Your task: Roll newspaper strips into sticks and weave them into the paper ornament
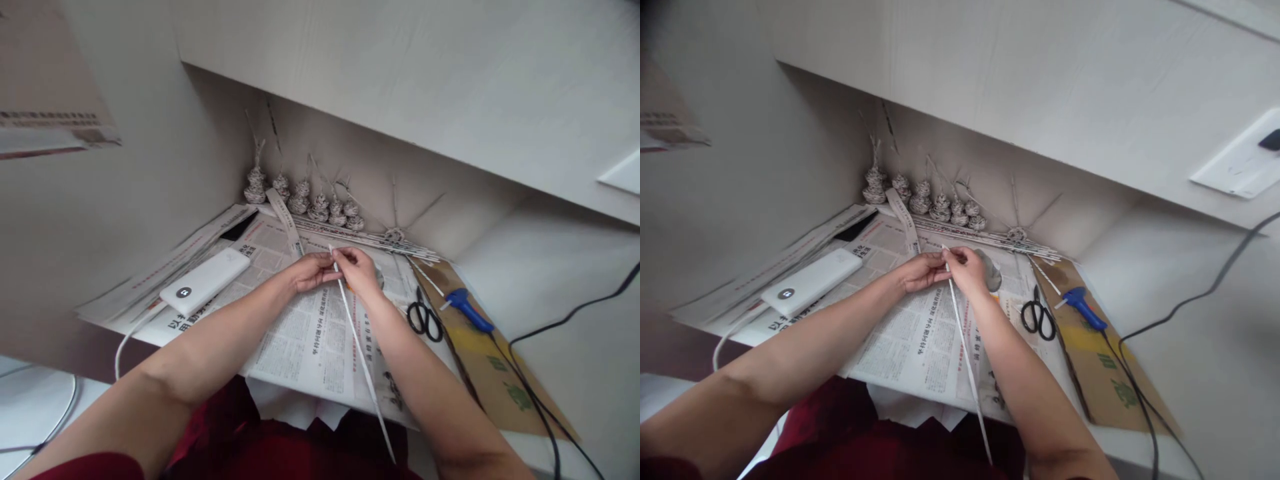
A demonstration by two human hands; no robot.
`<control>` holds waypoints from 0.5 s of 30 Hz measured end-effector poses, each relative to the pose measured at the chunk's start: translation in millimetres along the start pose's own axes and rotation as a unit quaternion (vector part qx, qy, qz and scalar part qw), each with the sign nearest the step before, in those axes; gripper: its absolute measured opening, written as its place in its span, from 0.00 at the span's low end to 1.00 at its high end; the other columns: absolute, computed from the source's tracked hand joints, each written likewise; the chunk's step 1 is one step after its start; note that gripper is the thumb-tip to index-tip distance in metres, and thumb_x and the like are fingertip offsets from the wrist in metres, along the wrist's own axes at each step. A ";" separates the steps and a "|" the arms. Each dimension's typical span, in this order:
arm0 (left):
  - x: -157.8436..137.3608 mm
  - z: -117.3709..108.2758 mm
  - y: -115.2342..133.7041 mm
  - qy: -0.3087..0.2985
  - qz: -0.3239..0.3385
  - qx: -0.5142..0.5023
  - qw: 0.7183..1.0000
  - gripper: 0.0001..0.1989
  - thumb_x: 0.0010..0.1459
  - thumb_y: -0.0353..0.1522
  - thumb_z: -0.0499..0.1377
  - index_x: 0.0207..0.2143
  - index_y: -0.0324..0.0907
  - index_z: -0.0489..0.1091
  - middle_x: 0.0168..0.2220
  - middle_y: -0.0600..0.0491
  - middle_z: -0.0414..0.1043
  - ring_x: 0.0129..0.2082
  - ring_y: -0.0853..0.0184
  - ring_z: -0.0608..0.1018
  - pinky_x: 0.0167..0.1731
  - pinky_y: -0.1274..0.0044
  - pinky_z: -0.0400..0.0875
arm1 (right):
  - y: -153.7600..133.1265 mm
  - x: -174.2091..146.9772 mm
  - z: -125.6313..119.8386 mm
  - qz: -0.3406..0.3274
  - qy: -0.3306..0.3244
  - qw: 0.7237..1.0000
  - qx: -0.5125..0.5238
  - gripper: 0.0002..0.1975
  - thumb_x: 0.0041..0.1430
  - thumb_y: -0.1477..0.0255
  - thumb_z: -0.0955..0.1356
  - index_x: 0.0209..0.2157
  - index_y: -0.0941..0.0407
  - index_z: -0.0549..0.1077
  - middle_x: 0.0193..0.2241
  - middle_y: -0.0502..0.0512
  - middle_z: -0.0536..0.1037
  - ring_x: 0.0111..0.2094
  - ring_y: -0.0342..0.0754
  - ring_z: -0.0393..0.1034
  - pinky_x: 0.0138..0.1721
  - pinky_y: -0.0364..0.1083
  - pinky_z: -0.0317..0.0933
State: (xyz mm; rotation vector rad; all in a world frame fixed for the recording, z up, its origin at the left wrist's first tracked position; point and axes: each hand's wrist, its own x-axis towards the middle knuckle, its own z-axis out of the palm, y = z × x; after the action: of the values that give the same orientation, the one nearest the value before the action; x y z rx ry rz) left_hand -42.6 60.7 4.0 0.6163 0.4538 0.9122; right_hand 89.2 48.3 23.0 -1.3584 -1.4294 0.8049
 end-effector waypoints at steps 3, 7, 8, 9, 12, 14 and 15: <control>0.4 0.6 -1.3 0.005 -0.011 0.002 1.000 0.09 0.59 0.20 0.50 0.35 0.30 0.70 0.32 0.45 0.74 0.33 0.68 0.78 0.41 0.73 0.75 | 9.2 6.9 8.7 -0.017 0.054 0.998 0.016 0.11 0.45 0.62 0.69 0.26 0.55 0.74 0.24 0.49 0.75 0.27 0.45 0.69 0.32 0.44 0.63; 0.1 2.2 -2.0 0.001 -0.026 0.005 1.000 0.09 0.58 0.19 0.51 0.35 0.30 0.70 0.32 0.45 0.74 0.33 0.68 0.79 0.39 0.75 0.75 | 10.4 7.7 9.5 0.051 0.070 0.992 0.094 0.10 0.41 0.64 0.70 0.23 0.55 0.70 0.17 0.46 0.72 0.19 0.42 0.65 0.22 0.41 0.60; 0.1 2.4 -2.4 0.002 -0.028 0.008 1.000 0.09 0.58 0.19 0.51 0.35 0.30 0.71 0.32 0.45 0.74 0.33 0.68 0.79 0.39 0.76 0.75 | 9.1 6.7 8.5 0.064 0.069 0.990 0.107 0.10 0.41 0.64 0.71 0.22 0.55 0.69 0.16 0.45 0.71 0.18 0.42 0.64 0.20 0.41 0.59; 0.2 2.4 -2.9 0.001 -0.028 0.012 1.000 0.09 0.57 0.19 0.51 0.36 0.30 0.71 0.32 0.44 0.74 0.33 0.68 0.79 0.38 0.76 0.75 | 7.7 5.5 7.5 0.075 0.067 0.988 0.120 0.11 0.40 0.64 0.71 0.22 0.55 0.68 0.15 0.44 0.70 0.16 0.41 0.63 0.18 0.41 0.57; 1.0 1.8 -5.1 -0.007 -0.024 0.031 0.999 0.08 0.56 0.19 0.54 0.37 0.31 0.71 0.32 0.45 0.75 0.32 0.67 0.79 0.36 0.77 0.76 | 4.5 2.5 5.2 0.111 0.064 0.980 0.150 0.11 0.38 0.66 0.72 0.21 0.55 0.66 0.12 0.42 0.67 0.14 0.40 0.60 0.15 0.40 0.56; 1.8 1.4 -6.6 -0.005 -0.021 0.044 0.999 0.08 0.55 0.20 0.56 0.37 0.33 0.71 0.32 0.45 0.75 0.31 0.67 0.79 0.34 0.78 0.76 | 4.1 2.1 4.8 0.133 0.066 0.977 0.151 0.12 0.38 0.67 0.72 0.21 0.54 0.65 0.11 0.42 0.66 0.13 0.40 0.60 0.15 0.40 0.56; 2.2 1.5 -7.3 0.002 -0.018 0.048 0.999 0.08 0.54 0.20 0.56 0.37 0.33 0.71 0.32 0.46 0.75 0.31 0.67 0.79 0.33 0.78 0.76 | 4.3 2.5 5.0 0.139 0.069 0.977 0.144 0.12 0.38 0.67 0.71 0.21 0.54 0.64 0.11 0.42 0.66 0.13 0.40 0.61 0.15 0.40 0.57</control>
State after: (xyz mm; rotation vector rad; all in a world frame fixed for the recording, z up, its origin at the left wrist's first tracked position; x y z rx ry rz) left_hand -36.3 58.7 0.0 0.6925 0.5132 0.8607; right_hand 86.1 52.1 18.0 -1.3738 -0.9830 1.0340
